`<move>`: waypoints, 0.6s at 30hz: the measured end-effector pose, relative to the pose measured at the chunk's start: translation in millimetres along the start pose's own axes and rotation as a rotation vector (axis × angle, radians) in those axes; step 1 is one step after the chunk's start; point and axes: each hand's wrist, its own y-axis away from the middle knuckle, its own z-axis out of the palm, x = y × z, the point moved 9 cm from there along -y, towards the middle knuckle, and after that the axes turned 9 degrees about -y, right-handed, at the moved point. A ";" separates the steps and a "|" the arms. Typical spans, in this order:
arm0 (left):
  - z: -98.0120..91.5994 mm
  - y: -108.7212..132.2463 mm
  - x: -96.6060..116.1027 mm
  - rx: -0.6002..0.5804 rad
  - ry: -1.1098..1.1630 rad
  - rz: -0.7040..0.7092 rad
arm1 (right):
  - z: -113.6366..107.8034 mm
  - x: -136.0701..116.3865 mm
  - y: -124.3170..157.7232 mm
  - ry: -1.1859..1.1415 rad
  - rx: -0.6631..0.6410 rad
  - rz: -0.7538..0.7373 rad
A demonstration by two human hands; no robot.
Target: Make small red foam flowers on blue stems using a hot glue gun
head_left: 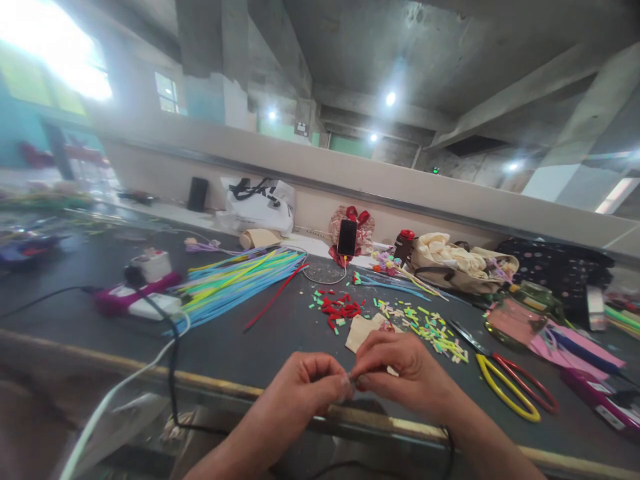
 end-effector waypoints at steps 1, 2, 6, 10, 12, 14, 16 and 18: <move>0.0 0.2 0.3 0.002 0.002 0.000 | -0.3 -0.4 0.3 0.002 0.006 -0.006; -0.3 0.3 0.5 0.005 0.006 -0.001 | -0.4 -0.5 0.4 0.003 0.011 -0.009; -1.5 0.3 -0.1 0.010 0.026 0.001 | 0.8 0.5 0.1 0.010 0.016 -0.007; -1.9 -1.1 -5.6 0.008 0.026 -0.001 | 2.5 1.1 0.0 0.009 0.013 -0.018; -2.1 -2.4 -8.4 0.010 0.039 0.006 | 2.0 2.9 0.7 -0.035 0.019 -0.013; -2.8 -3.9 -9.9 0.017 0.049 0.017 | -0.7 5.1 2.0 -0.114 0.045 -0.011; -3.5 -5.0 -11.6 0.024 0.054 0.008 | -5.9 7.9 3.9 -0.182 0.103 -0.009; -4.2 -5.4 -14.0 0.034 0.072 -0.024 | -13.2 13.5 7.1 -0.235 0.210 0.012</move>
